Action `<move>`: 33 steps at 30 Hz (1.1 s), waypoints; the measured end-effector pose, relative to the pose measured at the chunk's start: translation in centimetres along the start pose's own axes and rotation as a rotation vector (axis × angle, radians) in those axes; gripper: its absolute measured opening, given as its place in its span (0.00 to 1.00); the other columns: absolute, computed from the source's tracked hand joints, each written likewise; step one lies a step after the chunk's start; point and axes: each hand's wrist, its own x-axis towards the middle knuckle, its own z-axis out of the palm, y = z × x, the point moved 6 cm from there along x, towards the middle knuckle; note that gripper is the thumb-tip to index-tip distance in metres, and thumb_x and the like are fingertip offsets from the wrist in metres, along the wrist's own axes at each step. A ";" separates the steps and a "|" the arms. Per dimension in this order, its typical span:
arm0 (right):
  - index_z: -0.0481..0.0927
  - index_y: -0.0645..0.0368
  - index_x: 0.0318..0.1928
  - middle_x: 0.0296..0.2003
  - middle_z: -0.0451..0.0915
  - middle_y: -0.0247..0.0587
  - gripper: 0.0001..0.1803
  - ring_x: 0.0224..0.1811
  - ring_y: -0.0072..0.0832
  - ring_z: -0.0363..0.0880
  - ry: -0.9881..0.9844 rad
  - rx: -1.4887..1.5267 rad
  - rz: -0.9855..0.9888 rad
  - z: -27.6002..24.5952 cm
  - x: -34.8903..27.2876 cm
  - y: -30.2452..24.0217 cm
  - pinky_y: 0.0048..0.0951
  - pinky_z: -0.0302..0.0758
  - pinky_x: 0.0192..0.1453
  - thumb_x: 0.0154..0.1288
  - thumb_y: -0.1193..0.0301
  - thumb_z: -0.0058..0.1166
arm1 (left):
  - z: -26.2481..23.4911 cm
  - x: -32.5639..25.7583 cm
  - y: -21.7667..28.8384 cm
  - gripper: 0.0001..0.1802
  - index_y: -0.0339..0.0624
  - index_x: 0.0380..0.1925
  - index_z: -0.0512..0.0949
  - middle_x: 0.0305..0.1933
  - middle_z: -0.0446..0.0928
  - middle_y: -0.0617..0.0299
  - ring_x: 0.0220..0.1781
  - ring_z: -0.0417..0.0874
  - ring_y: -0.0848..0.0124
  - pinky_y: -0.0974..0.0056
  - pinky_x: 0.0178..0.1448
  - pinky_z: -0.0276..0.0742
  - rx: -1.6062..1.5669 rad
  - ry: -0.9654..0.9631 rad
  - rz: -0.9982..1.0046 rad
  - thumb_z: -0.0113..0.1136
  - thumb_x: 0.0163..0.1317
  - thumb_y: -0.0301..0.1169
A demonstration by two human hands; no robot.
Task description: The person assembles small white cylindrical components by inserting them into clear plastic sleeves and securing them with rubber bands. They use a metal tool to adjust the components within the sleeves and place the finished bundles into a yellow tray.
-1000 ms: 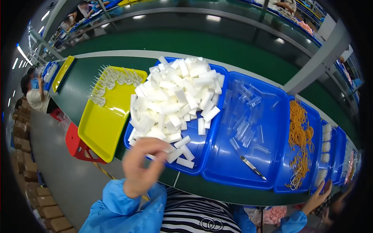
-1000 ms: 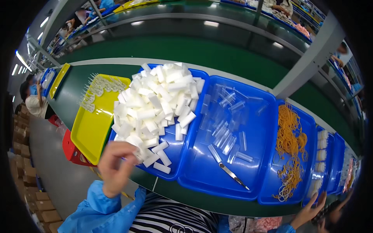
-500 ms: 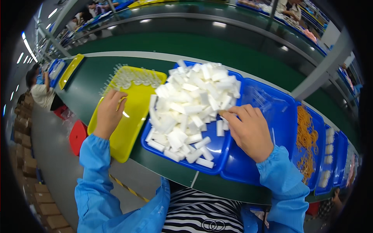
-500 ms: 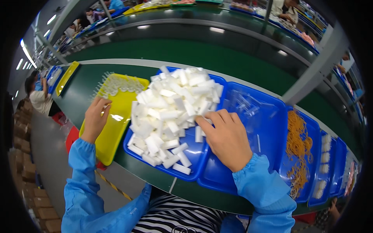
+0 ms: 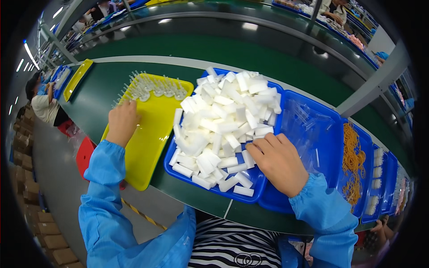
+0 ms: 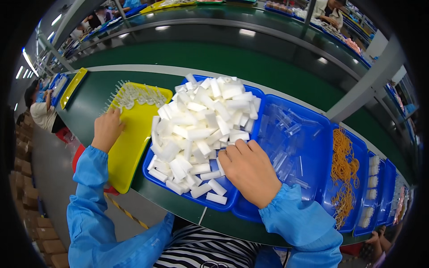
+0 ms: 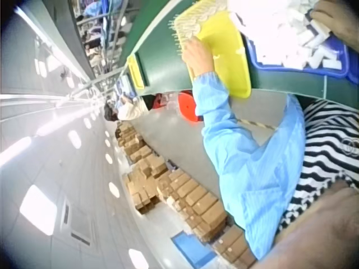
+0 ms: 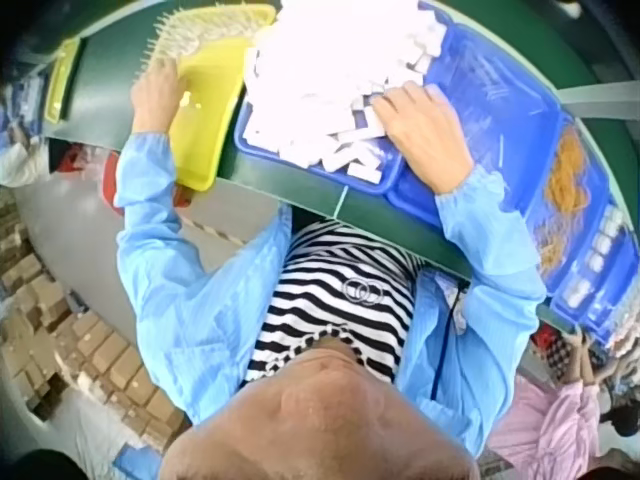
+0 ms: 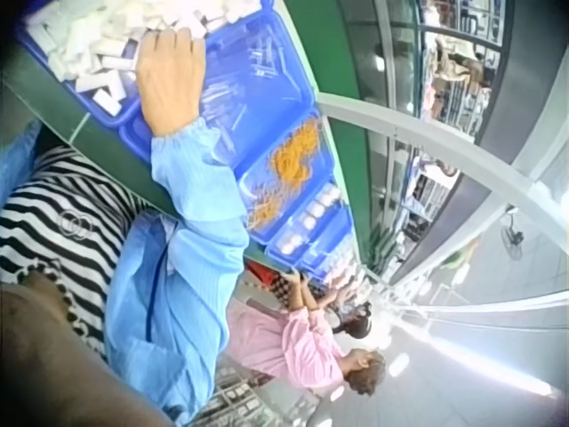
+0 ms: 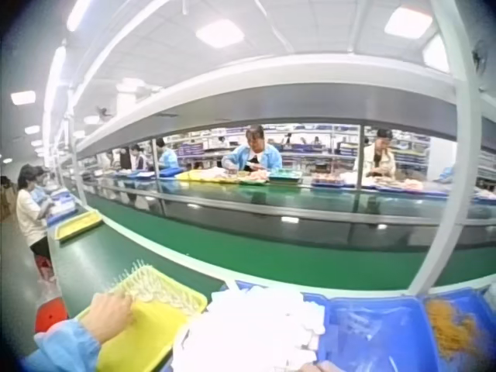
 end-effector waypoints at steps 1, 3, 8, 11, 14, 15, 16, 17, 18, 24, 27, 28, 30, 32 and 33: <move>0.79 0.59 0.42 0.39 0.77 0.37 0.13 0.44 0.32 0.76 0.004 -0.005 0.014 0.0 -0.1 0.3 0.31 0.69 0.48 0.55 0.75 0.53 | 0.5 -0.1 -0.3 0.14 0.43 0.42 0.76 0.43 0.79 0.57 0.40 0.85 0.58 0.55 0.39 0.81 0.021 0.025 -0.013 0.65 0.54 0.28; 0.79 0.58 0.41 0.38 0.77 0.37 0.11 0.44 0.32 0.76 0.009 -0.022 0.054 0.1 -0.1 0.7 0.30 0.68 0.49 0.55 0.74 0.53 | 1.9 -0.5 -1.6 0.14 0.43 0.42 0.76 0.45 0.79 0.56 0.40 0.85 0.56 0.55 0.39 0.81 0.051 0.082 -0.028 0.63 0.55 0.27; 0.77 0.58 0.37 0.35 0.78 0.38 0.08 0.42 0.31 0.76 0.041 -0.041 0.044 2.2 0.1 0.8 0.31 0.70 0.47 0.54 0.74 0.54 | 0.4 -2.7 -0.4 0.13 0.41 0.44 0.76 0.46 0.78 0.52 0.40 0.84 0.53 0.54 0.40 0.80 -0.184 0.154 0.005 0.58 0.58 0.22; 0.76 0.59 0.38 0.33 0.78 0.38 0.09 0.39 0.32 0.76 0.057 -0.039 0.045 2.0 -0.1 0.2 0.31 0.71 0.46 0.54 0.75 0.55 | -2.9 -5.9 1.5 0.11 0.40 0.42 0.77 0.43 0.77 0.53 0.39 0.83 0.54 0.55 0.39 0.78 -0.488 0.105 0.018 0.59 0.59 0.21; 0.76 0.60 0.40 0.31 0.77 0.37 0.12 0.39 0.34 0.77 0.097 -0.024 0.051 2.6 -0.1 0.2 0.33 0.73 0.42 0.53 0.75 0.56 | -3.8 -7.6 1.8 0.12 0.39 0.42 0.78 0.41 0.76 0.54 0.36 0.82 0.55 0.58 0.39 0.77 -0.565 0.129 -0.005 0.61 0.58 0.19; 0.76 0.61 0.40 0.30 0.77 0.37 0.13 0.39 0.34 0.77 0.118 -0.020 0.053 2.7 0.0 0.2 0.34 0.74 0.42 0.52 0.75 0.56 | -3.9 -7.9 1.9 0.12 0.39 0.42 0.78 0.40 0.76 0.54 0.36 0.82 0.55 0.59 0.39 0.76 -0.557 0.156 -0.017 0.62 0.57 0.19; 0.76 0.62 0.42 0.31 0.78 0.39 0.13 0.39 0.34 0.78 0.145 0.095 0.071 2.2 0.1 0.4 0.34 0.75 0.42 0.53 0.76 0.57 | -4.6 -8.6 2.0 0.13 0.38 0.42 0.78 0.39 0.76 0.53 0.37 0.81 0.58 0.61 0.41 0.76 -0.567 0.166 -0.059 0.62 0.56 0.17; 0.76 0.62 0.43 0.32 0.79 0.40 0.13 0.39 0.33 0.79 0.170 0.210 0.089 1.2 -0.2 0.8 0.34 0.75 0.42 0.55 0.76 0.57 | -6.3 -9.1 2.8 0.13 0.38 0.42 0.78 0.39 0.75 0.53 0.38 0.80 0.58 0.61 0.41 0.76 -0.656 0.243 -0.032 0.62 0.56 0.17; 0.76 0.63 0.45 0.33 0.80 0.42 0.14 0.40 0.33 0.80 0.190 0.326 0.109 0.4 -0.6 1.0 0.34 0.76 0.41 0.56 0.77 0.57 | -8.1 -9.5 3.9 0.13 0.38 0.41 0.78 0.38 0.75 0.53 0.39 0.80 0.58 0.62 0.42 0.76 -0.746 0.317 -0.003 0.62 0.56 0.16; 0.75 0.63 0.56 0.37 0.84 0.40 0.19 0.35 0.21 0.81 0.126 1.616 0.583 0.4 -5.0 2.8 0.23 0.76 0.39 0.66 0.74 0.61 | -15.6 -14.3 15.0 0.20 0.42 0.39 0.81 0.38 0.77 0.58 0.41 0.78 0.63 0.63 0.45 0.75 -1.326 0.259 0.389 0.67 0.44 0.13; 0.72 0.65 0.58 0.45 0.84 0.44 0.19 0.40 0.20 0.80 0.124 1.743 0.786 -0.2 -7.6 2.5 0.23 0.78 0.41 0.69 0.74 0.57 | -15.8 -15.0 20.5 0.22 0.46 0.42 0.85 0.40 0.75 0.60 0.40 0.79 0.65 0.66 0.41 0.77 -1.522 0.131 0.499 0.69 0.45 0.14; 0.72 0.64 0.60 0.41 0.84 0.43 0.20 0.39 0.19 0.79 0.178 1.738 0.839 -0.5 -8.3 2.6 0.22 0.77 0.39 0.69 0.74 0.57 | -15.8 -15.1 21.7 0.22 0.46 0.42 0.86 0.40 0.75 0.60 0.40 0.79 0.66 0.66 0.40 0.77 -1.583 0.093 0.520 0.68 0.46 0.14; 0.72 0.64 0.60 0.35 0.81 0.37 0.22 0.35 0.17 0.78 0.303 1.762 0.939 -0.5 -9.9 2.9 0.20 0.77 0.37 0.68 0.73 0.59 | -16.2 -15.2 23.4 0.20 0.47 0.42 0.86 0.41 0.74 0.61 0.39 0.78 0.67 0.66 0.40 0.76 -1.637 0.033 0.591 0.68 0.48 0.15; 0.74 0.64 0.59 0.32 0.80 0.35 0.21 0.30 0.16 0.77 0.418 1.744 1.017 -0.2 -11.8 3.5 0.19 0.76 0.32 0.68 0.71 0.60 | -16.3 -15.3 24.5 0.19 0.47 0.42 0.86 0.41 0.74 0.61 0.39 0.78 0.67 0.66 0.40 0.76 -1.652 -0.013 0.640 0.68 0.49 0.16; 0.75 0.64 0.58 0.32 0.80 0.35 0.20 0.29 0.16 0.77 0.424 1.745 1.029 0.0 -12.3 3.5 0.19 0.76 0.30 0.69 0.71 0.60 | -16.3 -15.3 24.9 0.19 0.47 0.42 0.86 0.41 0.74 0.62 0.39 0.78 0.67 0.66 0.40 0.76 -1.649 -0.034 0.664 0.69 0.50 0.17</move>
